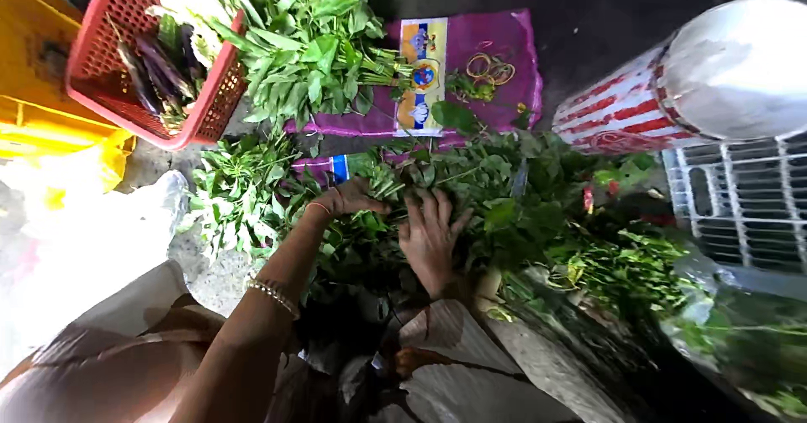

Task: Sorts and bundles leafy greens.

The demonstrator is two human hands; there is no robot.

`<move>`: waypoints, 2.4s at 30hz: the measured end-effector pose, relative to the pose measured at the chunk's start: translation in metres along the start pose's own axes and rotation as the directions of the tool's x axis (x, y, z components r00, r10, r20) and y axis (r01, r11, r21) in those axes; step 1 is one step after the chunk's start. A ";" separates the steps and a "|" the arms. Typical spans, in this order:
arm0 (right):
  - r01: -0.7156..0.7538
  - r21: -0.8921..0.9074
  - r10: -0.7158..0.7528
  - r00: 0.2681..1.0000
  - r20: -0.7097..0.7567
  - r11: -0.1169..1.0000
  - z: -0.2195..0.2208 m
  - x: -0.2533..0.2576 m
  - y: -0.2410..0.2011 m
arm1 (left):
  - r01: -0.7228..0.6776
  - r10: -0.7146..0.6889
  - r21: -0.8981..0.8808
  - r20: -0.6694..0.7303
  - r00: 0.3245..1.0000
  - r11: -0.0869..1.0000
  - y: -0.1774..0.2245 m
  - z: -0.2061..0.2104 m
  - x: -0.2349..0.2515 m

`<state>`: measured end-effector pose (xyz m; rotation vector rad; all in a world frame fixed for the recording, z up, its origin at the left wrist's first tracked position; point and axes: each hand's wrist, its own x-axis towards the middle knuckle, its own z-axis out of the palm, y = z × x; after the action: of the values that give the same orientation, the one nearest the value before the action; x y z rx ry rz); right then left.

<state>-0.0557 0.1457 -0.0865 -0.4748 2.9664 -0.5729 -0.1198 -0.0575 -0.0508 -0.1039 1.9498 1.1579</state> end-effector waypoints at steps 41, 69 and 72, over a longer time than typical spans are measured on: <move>-0.222 0.909 0.280 0.952 0.124 0.353 -0.209 0.089 -0.014 | -0.212 0.199 -0.018 -0.277 0.940 0.977 0.161 -0.072 -0.067; -0.371 0.908 0.567 0.798 0.205 0.193 -0.114 0.026 0.051 | -0.149 0.643 0.776 -0.380 0.665 0.612 0.047 0.087 0.002; -0.291 0.953 0.509 0.835 0.210 0.084 -0.137 0.021 0.051 | -0.320 0.772 0.778 -0.308 0.556 0.541 0.068 0.056 0.005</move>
<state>-0.1093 0.2323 0.0209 0.5762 1.8964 -2.1935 -0.1192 0.0254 -0.0203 0.7135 3.0766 0.7737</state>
